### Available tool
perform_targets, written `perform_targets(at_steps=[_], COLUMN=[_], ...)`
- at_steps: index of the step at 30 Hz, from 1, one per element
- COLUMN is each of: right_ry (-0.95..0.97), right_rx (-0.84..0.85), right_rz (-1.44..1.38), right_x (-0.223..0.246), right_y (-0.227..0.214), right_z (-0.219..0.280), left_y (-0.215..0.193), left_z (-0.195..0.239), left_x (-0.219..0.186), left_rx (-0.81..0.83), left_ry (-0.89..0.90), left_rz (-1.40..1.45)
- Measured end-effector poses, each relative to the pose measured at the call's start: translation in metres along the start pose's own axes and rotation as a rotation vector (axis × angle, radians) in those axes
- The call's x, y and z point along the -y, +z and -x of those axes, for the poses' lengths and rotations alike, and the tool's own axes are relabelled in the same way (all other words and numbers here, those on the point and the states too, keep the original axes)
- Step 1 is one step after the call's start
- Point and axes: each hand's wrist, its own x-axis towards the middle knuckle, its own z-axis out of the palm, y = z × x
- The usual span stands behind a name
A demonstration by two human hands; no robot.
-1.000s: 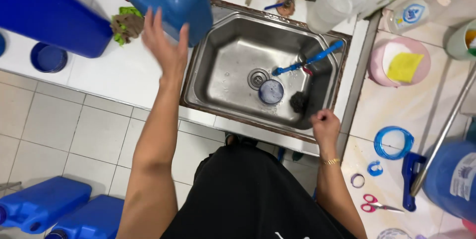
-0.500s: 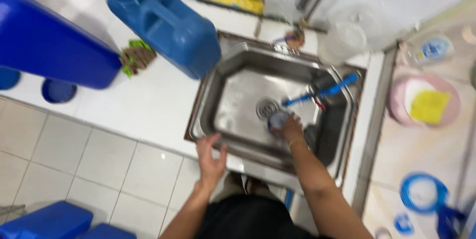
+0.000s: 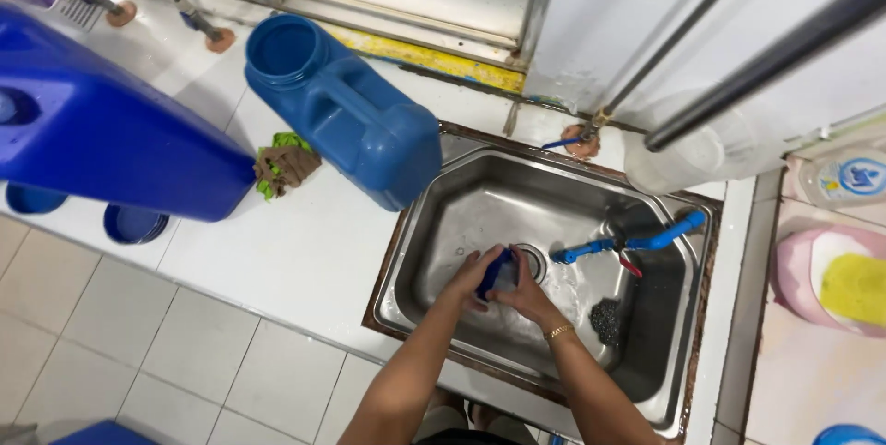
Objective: Rinsing and scrubbing the interior of large plastic water containers using a cleaning rod and water in a sink
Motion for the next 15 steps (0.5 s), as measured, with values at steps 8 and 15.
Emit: perform_targets(at_steps=[8, 15], right_ry=[-0.382, -0.159], right_rx=[-0.097, -0.394], right_rz=[0.508, 1.236], right_x=[0.065, 0.109], right_y=[-0.047, -0.090], right_z=[-0.030, -0.110], left_y=[-0.016, 0.002], left_z=[-0.040, 0.016], left_x=[-0.011, -0.009], left_rx=[-0.071, -0.053], left_ry=[0.052, -0.002], left_rz=[-0.253, 0.300])
